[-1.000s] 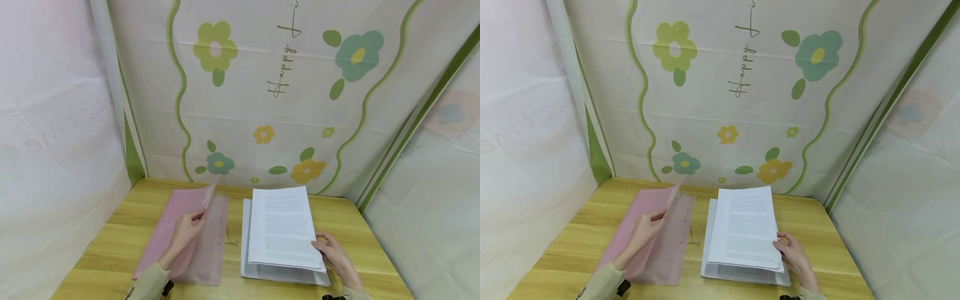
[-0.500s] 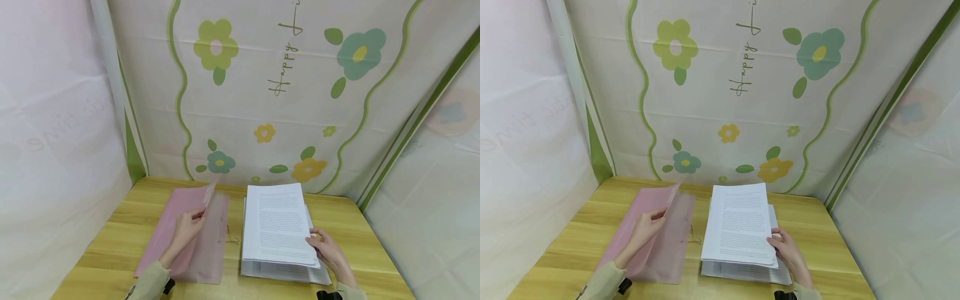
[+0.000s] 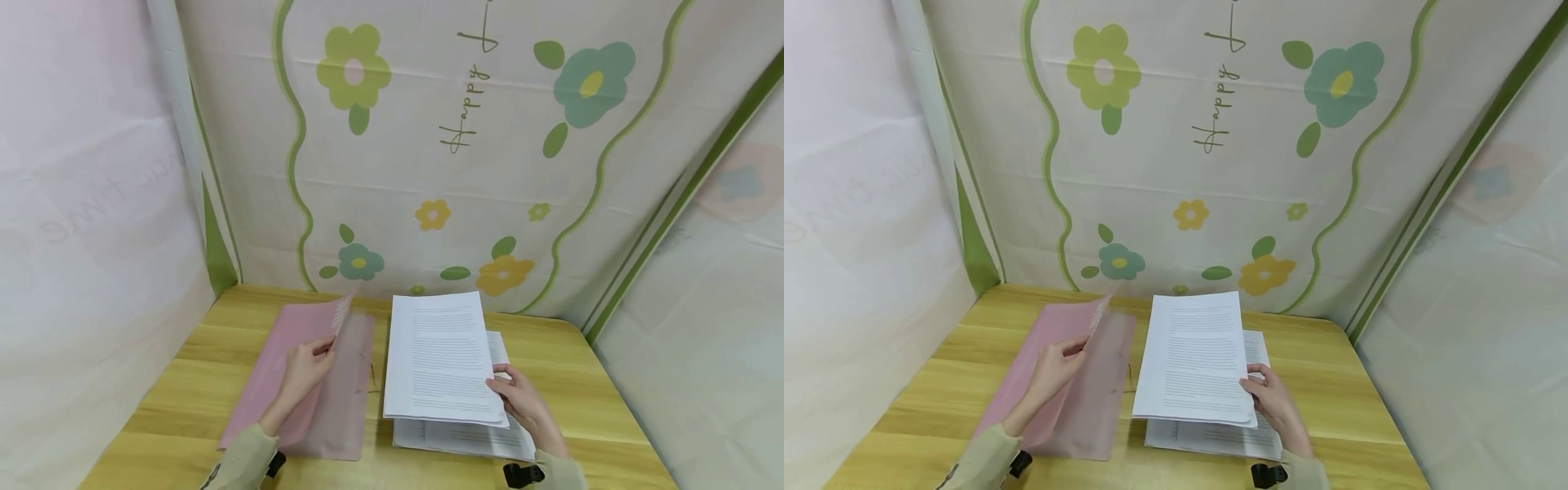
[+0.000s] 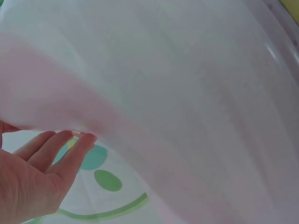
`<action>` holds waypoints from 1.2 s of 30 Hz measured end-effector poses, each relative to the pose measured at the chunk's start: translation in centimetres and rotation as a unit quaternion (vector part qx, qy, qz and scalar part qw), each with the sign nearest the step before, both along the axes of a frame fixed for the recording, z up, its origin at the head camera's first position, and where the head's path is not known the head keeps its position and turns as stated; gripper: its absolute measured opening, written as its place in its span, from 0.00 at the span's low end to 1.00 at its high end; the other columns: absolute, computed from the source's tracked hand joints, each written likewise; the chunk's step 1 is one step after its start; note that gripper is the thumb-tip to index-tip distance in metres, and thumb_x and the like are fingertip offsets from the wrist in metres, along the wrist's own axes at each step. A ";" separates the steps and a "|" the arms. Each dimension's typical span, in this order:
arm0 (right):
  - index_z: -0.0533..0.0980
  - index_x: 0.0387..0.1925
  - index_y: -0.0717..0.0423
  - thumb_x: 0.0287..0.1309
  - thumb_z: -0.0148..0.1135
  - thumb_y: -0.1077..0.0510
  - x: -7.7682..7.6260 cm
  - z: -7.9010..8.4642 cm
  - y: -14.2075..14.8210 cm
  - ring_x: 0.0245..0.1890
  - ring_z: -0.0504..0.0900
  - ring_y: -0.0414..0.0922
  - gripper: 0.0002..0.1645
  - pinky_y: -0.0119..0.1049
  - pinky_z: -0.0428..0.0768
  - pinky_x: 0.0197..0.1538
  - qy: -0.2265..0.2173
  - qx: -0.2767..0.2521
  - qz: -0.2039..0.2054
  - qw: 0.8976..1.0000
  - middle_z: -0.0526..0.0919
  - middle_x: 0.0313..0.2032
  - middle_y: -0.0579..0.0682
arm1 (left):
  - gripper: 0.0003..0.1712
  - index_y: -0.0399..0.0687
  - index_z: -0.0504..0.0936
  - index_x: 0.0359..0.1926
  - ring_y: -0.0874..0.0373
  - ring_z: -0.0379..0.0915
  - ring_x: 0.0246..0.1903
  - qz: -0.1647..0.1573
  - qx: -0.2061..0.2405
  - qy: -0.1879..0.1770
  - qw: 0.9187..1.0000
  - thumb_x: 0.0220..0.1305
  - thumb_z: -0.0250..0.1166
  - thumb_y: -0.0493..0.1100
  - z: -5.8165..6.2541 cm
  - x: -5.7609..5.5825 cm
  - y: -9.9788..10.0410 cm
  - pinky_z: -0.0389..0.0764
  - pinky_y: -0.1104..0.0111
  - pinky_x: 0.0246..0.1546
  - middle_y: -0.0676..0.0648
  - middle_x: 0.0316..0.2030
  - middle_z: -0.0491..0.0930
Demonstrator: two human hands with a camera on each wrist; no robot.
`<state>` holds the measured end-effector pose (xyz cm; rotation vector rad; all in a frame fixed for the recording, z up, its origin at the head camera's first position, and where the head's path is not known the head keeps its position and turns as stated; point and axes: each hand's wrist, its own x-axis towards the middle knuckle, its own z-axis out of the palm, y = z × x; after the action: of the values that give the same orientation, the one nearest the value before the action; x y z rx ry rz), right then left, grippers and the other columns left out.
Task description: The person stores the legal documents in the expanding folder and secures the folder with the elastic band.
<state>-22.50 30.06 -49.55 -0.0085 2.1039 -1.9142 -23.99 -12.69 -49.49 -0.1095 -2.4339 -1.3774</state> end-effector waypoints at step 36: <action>0.60 0.56 0.67 0.67 0.55 0.64 -0.8 0.1 -4.9 0.29 0.83 0.34 0.21 0.29 0.82 0.32 -0.009 -0.022 0.007 1.000 0.85 0.33 0.41 | 0.17 0.36 0.87 0.47 0.45 0.86 0.44 -0.005 0.016 0.018 1.000 0.55 0.65 0.33 0.2 0.3 0.1 0.84 0.51 0.44 0.36 0.41 0.88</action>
<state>-23.27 25.17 -49.41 -0.0162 2.0453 -1.9449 -23.74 -12.60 -49.31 -0.1373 -2.3831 -1.4062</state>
